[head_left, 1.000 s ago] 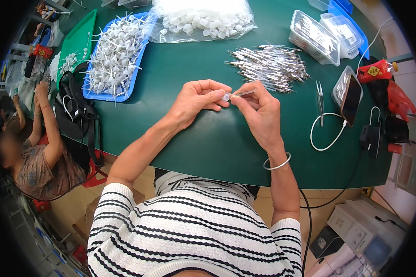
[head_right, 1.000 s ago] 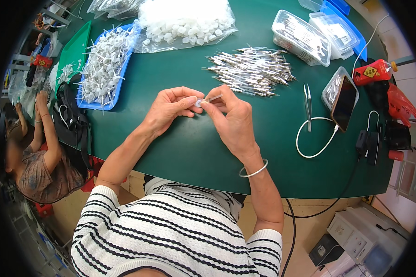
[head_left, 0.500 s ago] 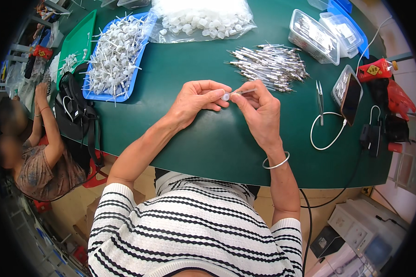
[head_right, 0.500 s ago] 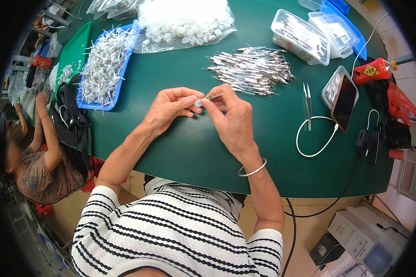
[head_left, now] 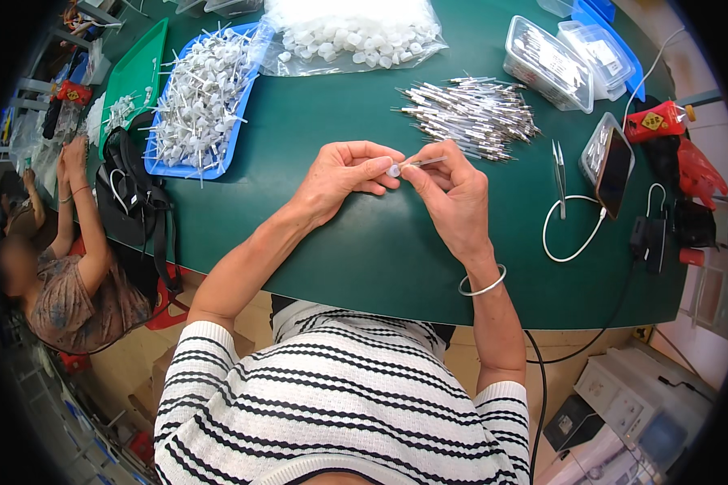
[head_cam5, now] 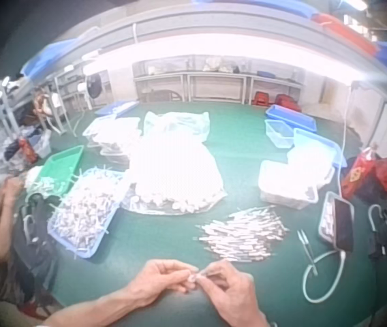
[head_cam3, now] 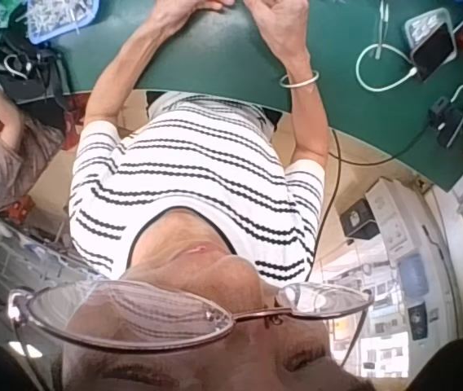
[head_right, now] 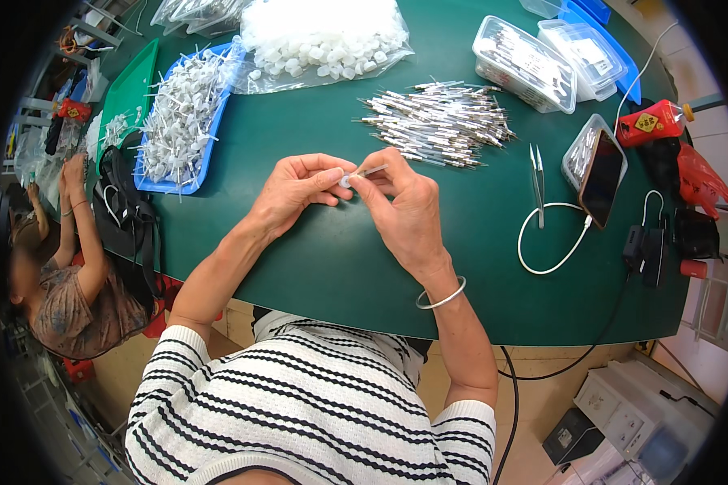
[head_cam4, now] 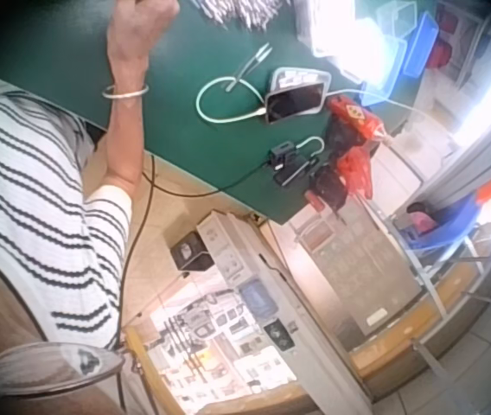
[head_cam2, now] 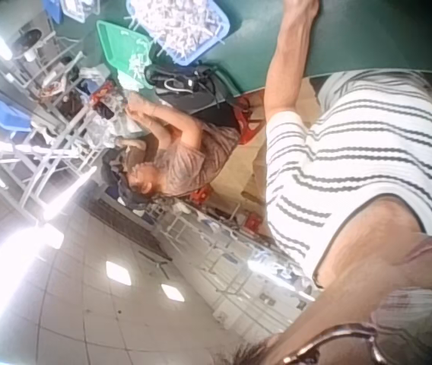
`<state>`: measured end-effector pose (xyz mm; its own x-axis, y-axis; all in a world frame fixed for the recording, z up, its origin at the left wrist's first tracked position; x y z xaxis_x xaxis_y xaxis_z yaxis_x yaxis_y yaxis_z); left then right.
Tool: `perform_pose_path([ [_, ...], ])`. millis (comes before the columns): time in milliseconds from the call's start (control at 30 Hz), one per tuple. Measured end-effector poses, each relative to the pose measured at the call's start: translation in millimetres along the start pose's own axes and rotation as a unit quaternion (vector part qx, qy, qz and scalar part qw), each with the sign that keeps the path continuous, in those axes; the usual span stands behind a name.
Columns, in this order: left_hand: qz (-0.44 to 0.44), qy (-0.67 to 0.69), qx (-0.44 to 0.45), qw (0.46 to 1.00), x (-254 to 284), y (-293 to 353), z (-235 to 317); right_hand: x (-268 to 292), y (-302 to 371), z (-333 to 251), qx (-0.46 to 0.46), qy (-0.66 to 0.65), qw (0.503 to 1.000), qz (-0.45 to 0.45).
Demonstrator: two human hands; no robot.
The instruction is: The person repeatedly picks up small white plastic caps and metal rods from a green worktable, inserts the rods into the caps, and places the assembled units into a blue tray. The process is continuous and repetitive throughout the clip.
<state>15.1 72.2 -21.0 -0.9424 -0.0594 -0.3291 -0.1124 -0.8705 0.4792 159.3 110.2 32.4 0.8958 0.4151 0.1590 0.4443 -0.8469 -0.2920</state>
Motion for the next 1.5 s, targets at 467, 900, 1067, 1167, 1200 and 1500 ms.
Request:
perform_pose_path([
  [467,0.001,-0.009,-0.001,1.000,-0.1,0.3,0.0,0.3,-1.1,-5.3,0.021,0.048,0.999,-0.009],
  [900,-0.010,0.019,-0.002,1.000,-0.5,0.7,-0.7,-0.4,-2.5,-6.9,0.011,0.064,0.998,-0.013],
  [1067,-0.006,0.024,-0.035,0.999,1.1,1.8,1.3,-1.2,-1.9,-6.8,-0.001,0.055,0.998,-0.028],
  [1167,-0.004,0.015,-0.069,0.998,0.7,3.6,6.5,1.1,-1.3,-3.8,-0.036,0.036,0.998,-0.025],
  [1200,-0.003,0.008,-0.072,0.997,0.8,4.0,7.2,2.2,-0.3,-1.9,-0.052,0.029,0.998,-0.022],
  [1500,-0.017,0.022,-0.068,0.997,-1.8,4.0,7.4,-0.3,0.5,-4.1,-0.044,0.139,0.987,-0.062],
])
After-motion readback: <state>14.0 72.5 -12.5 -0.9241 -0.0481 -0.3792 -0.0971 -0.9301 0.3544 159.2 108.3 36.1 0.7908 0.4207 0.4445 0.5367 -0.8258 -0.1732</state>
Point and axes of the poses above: each hand's wrist, its own y-axis away from the middle knuckle, its own x-axis out of the back of the hand, z = x × y, the point moved 7 cm from there along -y, towards the middle knuckle, and after that the axes turned 7 degrees about x, right-handed, at the moved point
